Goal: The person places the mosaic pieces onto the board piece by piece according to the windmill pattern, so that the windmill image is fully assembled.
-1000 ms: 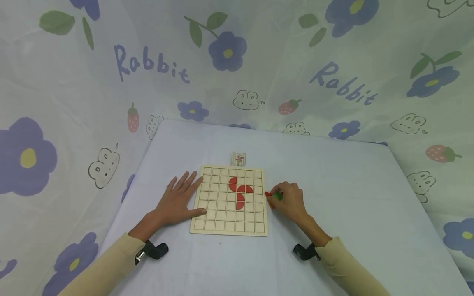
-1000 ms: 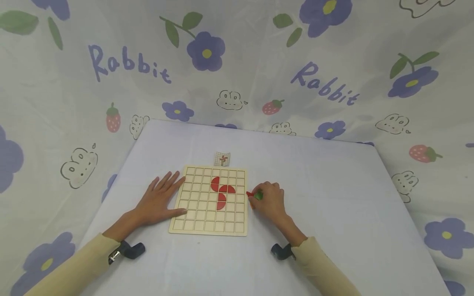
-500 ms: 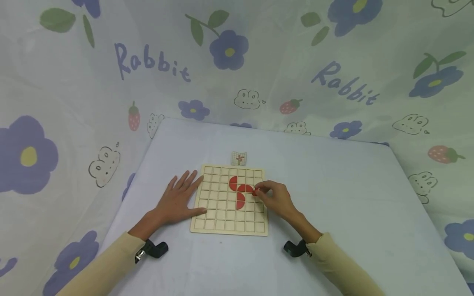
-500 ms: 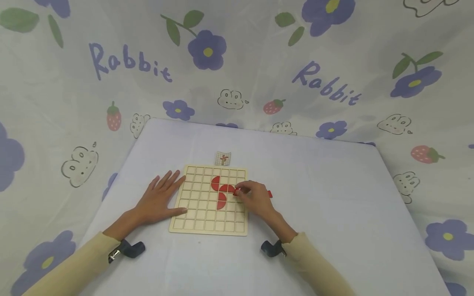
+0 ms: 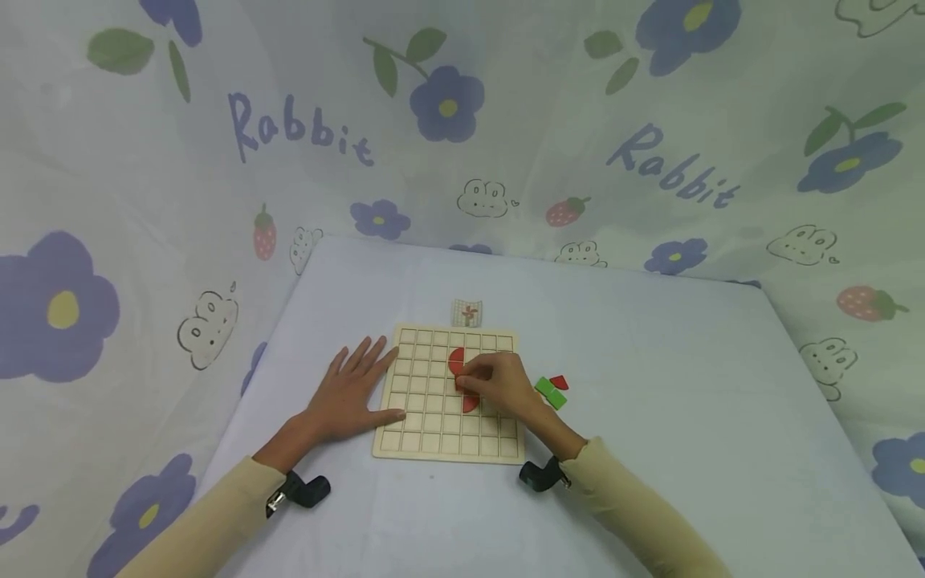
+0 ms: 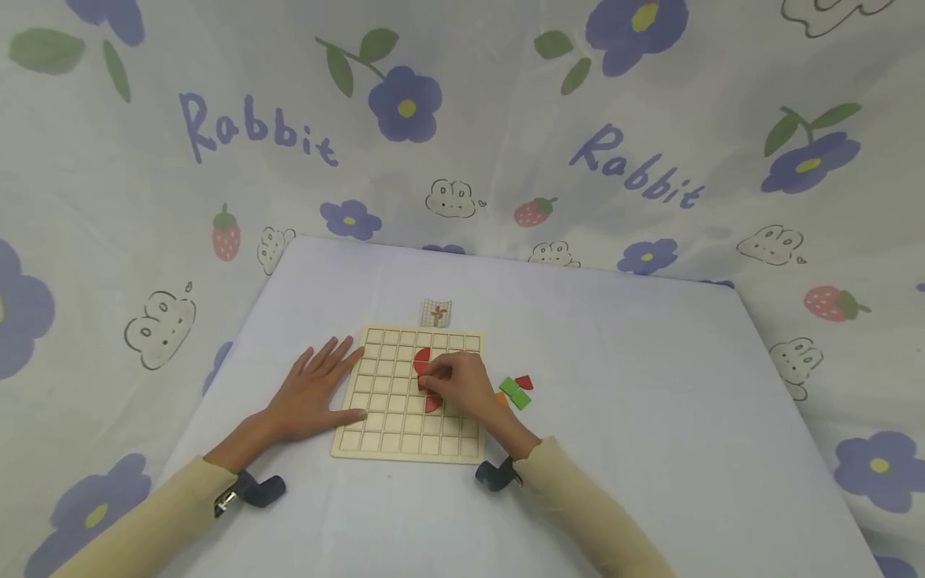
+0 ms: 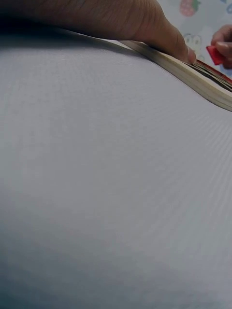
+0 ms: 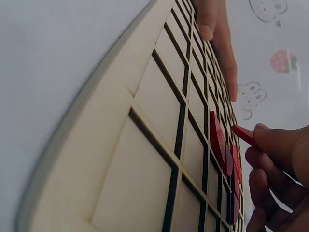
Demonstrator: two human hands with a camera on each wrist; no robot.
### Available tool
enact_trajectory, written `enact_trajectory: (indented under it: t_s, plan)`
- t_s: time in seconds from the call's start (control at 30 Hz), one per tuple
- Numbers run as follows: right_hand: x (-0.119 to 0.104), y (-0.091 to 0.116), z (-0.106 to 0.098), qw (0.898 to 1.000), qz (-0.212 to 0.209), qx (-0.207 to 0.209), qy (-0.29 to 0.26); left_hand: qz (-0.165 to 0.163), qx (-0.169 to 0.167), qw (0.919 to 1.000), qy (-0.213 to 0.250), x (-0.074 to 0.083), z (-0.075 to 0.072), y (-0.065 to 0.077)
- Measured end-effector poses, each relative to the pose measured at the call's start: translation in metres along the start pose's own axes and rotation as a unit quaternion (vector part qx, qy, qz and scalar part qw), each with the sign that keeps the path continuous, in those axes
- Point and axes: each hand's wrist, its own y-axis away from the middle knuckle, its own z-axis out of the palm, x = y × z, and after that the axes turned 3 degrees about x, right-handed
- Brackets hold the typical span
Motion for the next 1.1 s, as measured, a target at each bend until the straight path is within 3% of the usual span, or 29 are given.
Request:
enact_trajectory:
  t_s: [0.13, 0.5, 0.67, 0.8, 1.1]
  plan:
    - [0.001, -0.003, 0.005, 0.999, -0.03, 0.014, 0.019, -0.002, 0.002, 1.0, -0.003, 0.001, 0.001, 0.0]
    - [0.002, -0.009, 0.013, 0.988, -0.054, 0.029, 0.139, 0.003, 0.01, 0.9999, 0.002, 0.001, 0.0, 0.002]
    - [0.0, -0.008, 0.01, 0.982, -0.061, 0.013, 0.179, 0.006, 0.006, 1.0, 0.001, 0.0, 0.0, 0.001]
    - [0.0, -0.006, 0.008, 0.976, -0.095, -0.007, 0.197, 0.005, 0.005, 1.0, -0.002, 0.0, 0.0, 0.002]
    - [-0.001, -0.01, 0.007, 0.932, -0.187, -0.021, 0.31, 0.004, 0.007, 1.0, 0.006, 0.0, -0.001, 0.001]
